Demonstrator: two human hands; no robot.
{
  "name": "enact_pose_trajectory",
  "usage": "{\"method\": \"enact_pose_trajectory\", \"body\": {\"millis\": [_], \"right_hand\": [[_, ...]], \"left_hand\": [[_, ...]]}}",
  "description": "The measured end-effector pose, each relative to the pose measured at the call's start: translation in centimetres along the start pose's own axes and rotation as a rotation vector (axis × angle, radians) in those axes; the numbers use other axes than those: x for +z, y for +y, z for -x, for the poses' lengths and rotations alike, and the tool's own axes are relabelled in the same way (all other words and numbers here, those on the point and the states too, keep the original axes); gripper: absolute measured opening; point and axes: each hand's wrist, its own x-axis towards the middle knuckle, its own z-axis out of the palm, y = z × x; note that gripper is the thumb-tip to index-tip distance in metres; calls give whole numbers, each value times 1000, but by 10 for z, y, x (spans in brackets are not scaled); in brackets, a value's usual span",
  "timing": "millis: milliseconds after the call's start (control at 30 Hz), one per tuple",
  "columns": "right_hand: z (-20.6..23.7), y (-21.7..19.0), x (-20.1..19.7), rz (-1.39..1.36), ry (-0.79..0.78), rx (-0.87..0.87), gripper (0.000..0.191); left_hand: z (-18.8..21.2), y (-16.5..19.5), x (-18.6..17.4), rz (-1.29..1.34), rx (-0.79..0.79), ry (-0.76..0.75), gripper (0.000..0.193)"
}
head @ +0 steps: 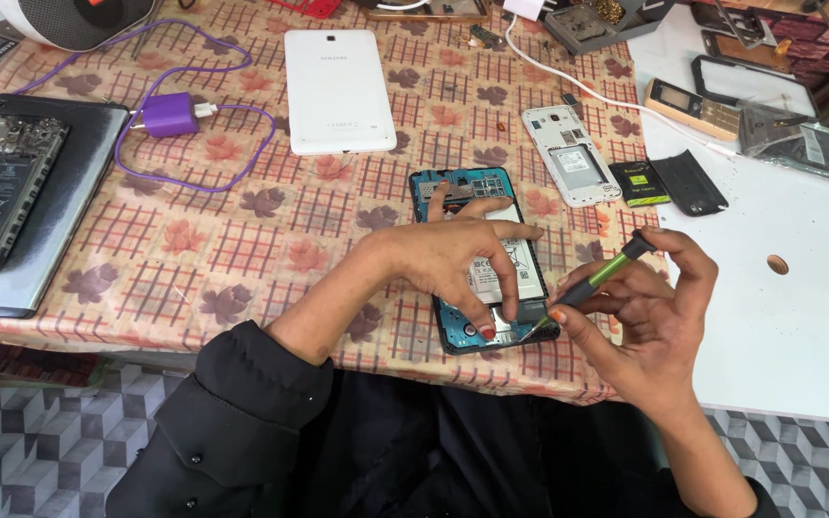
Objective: The person disassembles a smartphone using a screwdriver, removes the motherboard, and then reassembles the device by placing the back cover and securing it with screws.
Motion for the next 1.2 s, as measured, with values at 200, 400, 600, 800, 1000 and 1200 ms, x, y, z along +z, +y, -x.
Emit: {"method": "enact_pose_trajectory", "body": {"millis": [200, 400, 600, 800, 1000, 1200], "right_hand": [[-2, -1, -1, -7, -6, -7, 87], [-5, -4, 1, 5, -22, -19, 87], [-6, -3, 5, 13, -19, -8, 87], [-6, -1, 4, 18, -15, -9, 87], [-6, -1, 3, 42, -13, -12, 88], [-5, 0, 4, 18, -69, -88, 85]], "left_hand": [[1, 0, 0, -2, 15, 0, 45], [1, 0, 0, -7, 17, -1, 44], [0, 0, 0, -3, 8, -2, 47], [0, -1, 1, -8, 11, -4, 48], [0, 0, 0, -8, 10, -3, 47], [0, -2, 1, 2, 1, -3, 46]]}}
